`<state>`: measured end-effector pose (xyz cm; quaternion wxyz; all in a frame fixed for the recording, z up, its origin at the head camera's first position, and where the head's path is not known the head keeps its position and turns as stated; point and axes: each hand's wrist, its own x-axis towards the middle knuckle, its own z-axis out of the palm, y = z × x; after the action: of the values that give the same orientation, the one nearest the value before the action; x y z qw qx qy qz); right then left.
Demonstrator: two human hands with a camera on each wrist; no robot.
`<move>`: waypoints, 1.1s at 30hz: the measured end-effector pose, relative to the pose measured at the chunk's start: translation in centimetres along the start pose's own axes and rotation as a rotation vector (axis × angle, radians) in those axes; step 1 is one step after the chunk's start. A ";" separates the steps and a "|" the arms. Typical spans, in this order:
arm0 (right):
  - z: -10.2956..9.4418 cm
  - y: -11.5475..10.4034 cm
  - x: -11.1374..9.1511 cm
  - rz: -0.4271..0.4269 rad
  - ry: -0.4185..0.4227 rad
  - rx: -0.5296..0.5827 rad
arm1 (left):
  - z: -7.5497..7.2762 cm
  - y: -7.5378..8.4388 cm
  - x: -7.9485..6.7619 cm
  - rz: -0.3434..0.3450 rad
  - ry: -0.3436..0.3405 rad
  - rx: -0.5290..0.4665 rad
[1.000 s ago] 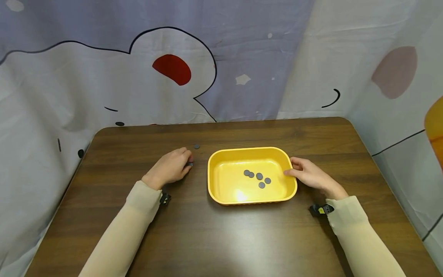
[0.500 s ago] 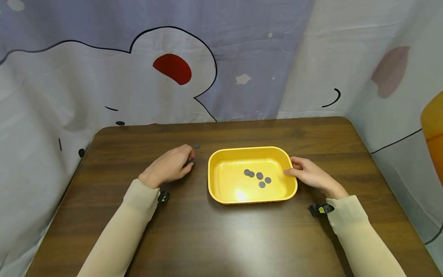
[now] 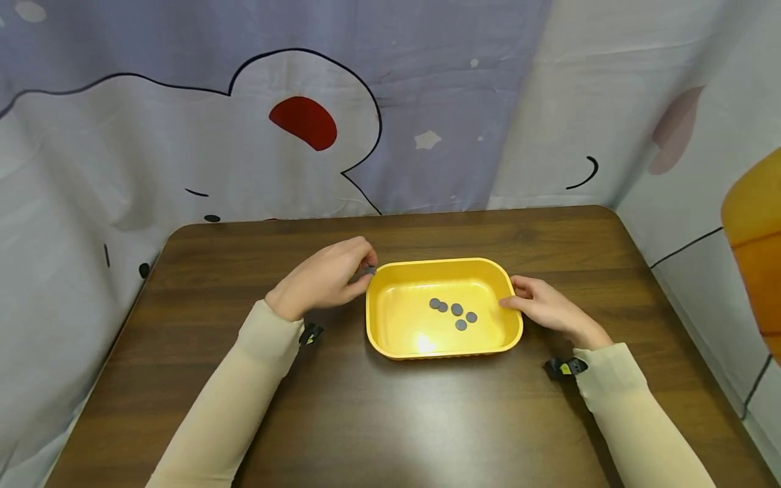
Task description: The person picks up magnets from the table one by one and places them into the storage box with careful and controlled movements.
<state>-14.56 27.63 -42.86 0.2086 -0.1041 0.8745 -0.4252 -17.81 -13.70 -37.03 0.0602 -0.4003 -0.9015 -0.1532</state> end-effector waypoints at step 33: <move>0.2 -0.3 -0.1 0.009 0.005 -0.004 | 5.5 7.2 9.9 0.147 -0.241 -0.104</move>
<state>-14.36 27.29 -42.71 0.2081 -0.0994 0.8764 -0.4228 -19.06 -0.35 -38.28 -0.0584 -0.4834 -0.8612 -0.1458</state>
